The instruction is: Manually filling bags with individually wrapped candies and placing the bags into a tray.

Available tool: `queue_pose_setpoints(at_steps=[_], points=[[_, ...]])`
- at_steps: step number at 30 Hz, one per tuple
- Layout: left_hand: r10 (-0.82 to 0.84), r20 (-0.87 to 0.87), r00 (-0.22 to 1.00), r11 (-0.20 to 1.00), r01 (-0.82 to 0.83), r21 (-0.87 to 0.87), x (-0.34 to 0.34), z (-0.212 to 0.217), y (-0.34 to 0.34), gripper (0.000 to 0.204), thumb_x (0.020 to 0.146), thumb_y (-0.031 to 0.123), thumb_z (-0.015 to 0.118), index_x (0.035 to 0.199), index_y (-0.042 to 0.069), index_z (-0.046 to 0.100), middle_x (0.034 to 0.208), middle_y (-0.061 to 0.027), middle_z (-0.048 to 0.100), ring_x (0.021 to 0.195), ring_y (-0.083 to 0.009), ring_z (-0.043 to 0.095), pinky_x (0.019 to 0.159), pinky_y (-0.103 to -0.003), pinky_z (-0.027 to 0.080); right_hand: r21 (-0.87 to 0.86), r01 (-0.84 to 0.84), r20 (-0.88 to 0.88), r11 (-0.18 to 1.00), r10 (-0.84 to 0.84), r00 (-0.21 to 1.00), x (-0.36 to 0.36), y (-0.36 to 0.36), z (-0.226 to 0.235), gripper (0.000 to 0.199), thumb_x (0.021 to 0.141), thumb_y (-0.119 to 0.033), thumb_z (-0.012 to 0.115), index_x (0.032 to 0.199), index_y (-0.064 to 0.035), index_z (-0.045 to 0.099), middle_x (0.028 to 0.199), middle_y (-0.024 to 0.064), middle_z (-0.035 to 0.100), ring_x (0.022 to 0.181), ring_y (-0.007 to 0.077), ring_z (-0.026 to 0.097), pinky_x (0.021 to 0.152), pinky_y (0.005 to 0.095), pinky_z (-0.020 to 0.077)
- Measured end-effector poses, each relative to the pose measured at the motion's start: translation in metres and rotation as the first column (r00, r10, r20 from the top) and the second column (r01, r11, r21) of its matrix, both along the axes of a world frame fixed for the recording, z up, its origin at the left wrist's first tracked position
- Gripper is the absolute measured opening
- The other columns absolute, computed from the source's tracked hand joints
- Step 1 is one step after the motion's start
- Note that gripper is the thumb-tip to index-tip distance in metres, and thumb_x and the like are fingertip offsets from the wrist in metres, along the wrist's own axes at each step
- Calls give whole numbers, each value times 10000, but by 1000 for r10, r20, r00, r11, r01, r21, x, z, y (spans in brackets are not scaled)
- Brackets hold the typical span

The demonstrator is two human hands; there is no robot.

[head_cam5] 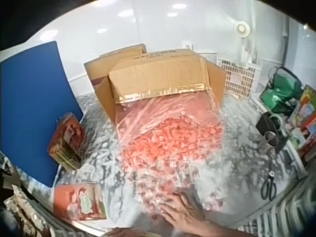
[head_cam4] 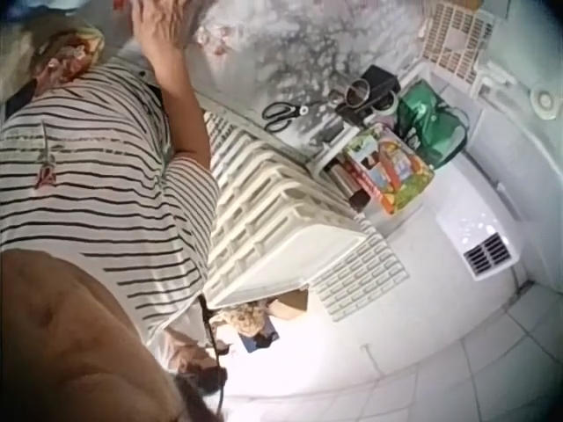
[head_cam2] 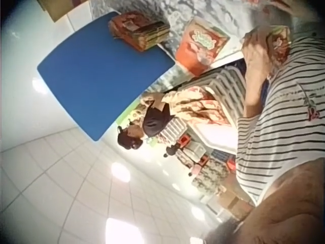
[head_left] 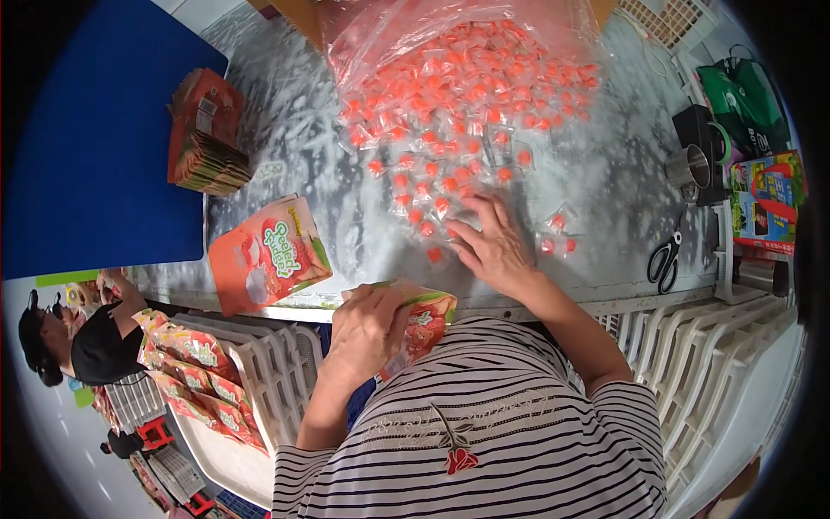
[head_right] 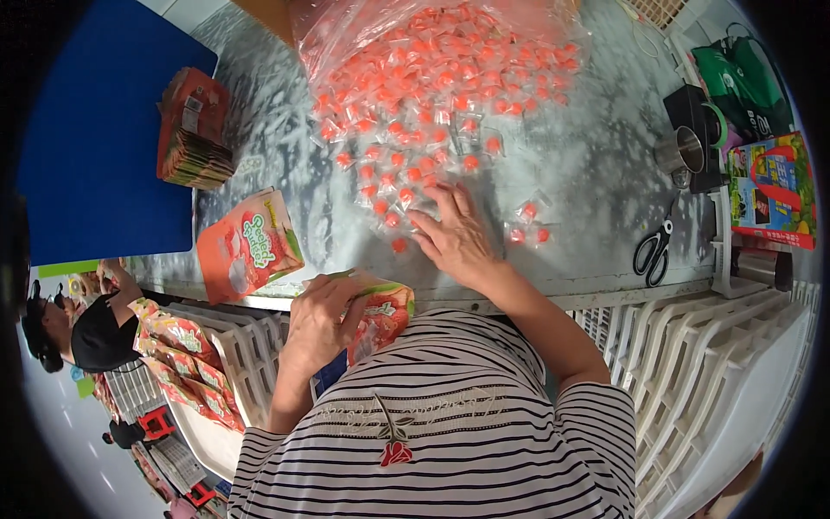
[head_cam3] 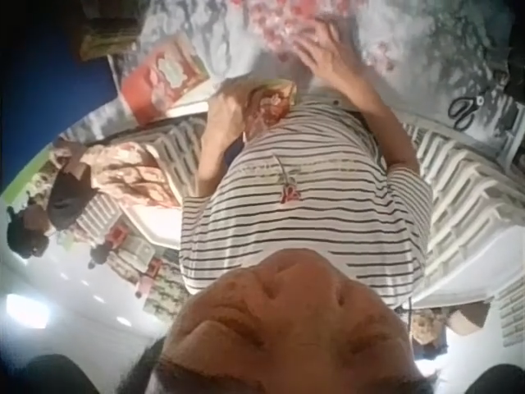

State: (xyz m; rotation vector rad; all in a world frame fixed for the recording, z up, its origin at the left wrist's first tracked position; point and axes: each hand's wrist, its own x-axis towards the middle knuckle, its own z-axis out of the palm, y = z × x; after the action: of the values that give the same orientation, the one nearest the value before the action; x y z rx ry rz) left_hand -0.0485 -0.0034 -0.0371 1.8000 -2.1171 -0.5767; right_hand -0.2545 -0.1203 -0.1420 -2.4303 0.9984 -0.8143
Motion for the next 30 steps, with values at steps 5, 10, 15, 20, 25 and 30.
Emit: queue_pose_setpoints(at_steps=[5, 10, 15, 20, 25, 30], points=[[16, -17, 1000, 1000, -16, 7, 2, -3, 4, 224, 769, 29, 667, 991, 52, 660, 936, -110, 686, 840, -308, 635, 726, -386, 512, -29, 21, -28, 999, -22, 999, -8, 4, -10, 236, 791, -99, 693, 1015, -58, 633, 1208, 128, 460, 1197, 361, 427, 970, 455, 412], [-1, -34, 999, 1000, 0, -16, 2, -7, -1, 218, 764, 23, 669, 980, 53, 663, 902, -118, 686, 831, -318, 632, 727, -389, 504, -13, 72, -43, 997, -73, 996, -40, 14, -9, 252, 785, -65, 685, 1026, -48, 615, 1192, 134, 469, 1180, 349, 448, 983, 467, 401], [-25, -35, 999, 1000, 26, 4, 3, -5, -5, 204, 763, 19, 670, 964, 51, 668, 884, -125, 684, 792, -326, 624, 720, -391, 499, -40, 261, -50, 965, -262, 964, -72, 15, 4, 527, 732, -149, 750, 1205, -27, 554, 1370, 180, 414, 1255, 377, 405, 1075, 507, 309], [2, -54, 999, 999, -4, -45, 1, -6, -5, 180, 753, 21, 678, 932, 42, 667, 868, -125, 679, 776, -328, 618, 701, -391, 493, 86, 431, -1, 898, -432, 902, -90, 7, 6, 772, 683, -260, 809, 1345, -53, 469, 1428, 186, 374, 1315, 398, 332, 1096, 525, 261], [-29, -26, 999, 1000, 29, -5, -2, -3, -6, 185, 756, 26, 679, 939, 49, 670, 876, -116, 683, 781, -319, 619, 709, -385, 494, -79, 249, -156, 965, -258, 953, -56, 9, 1, 581, 724, -276, 778, 1238, -84, 585, 1399, 180, 393, 1313, 423, 319, 1085, 504, 286], [3, -32, 999, 1000, -3, -10, -1, -3, -3, 197, 763, 27, 674, 956, 63, 675, 882, -106, 684, 786, -308, 619, 721, -382, 493, -50, 168, -73, 984, -172, 982, -51, 10, -12, 343, 761, -206, 746, 1072, -94, 655, 1254, 145, 488, 1203, 376, 435, 977, 476, 393]])
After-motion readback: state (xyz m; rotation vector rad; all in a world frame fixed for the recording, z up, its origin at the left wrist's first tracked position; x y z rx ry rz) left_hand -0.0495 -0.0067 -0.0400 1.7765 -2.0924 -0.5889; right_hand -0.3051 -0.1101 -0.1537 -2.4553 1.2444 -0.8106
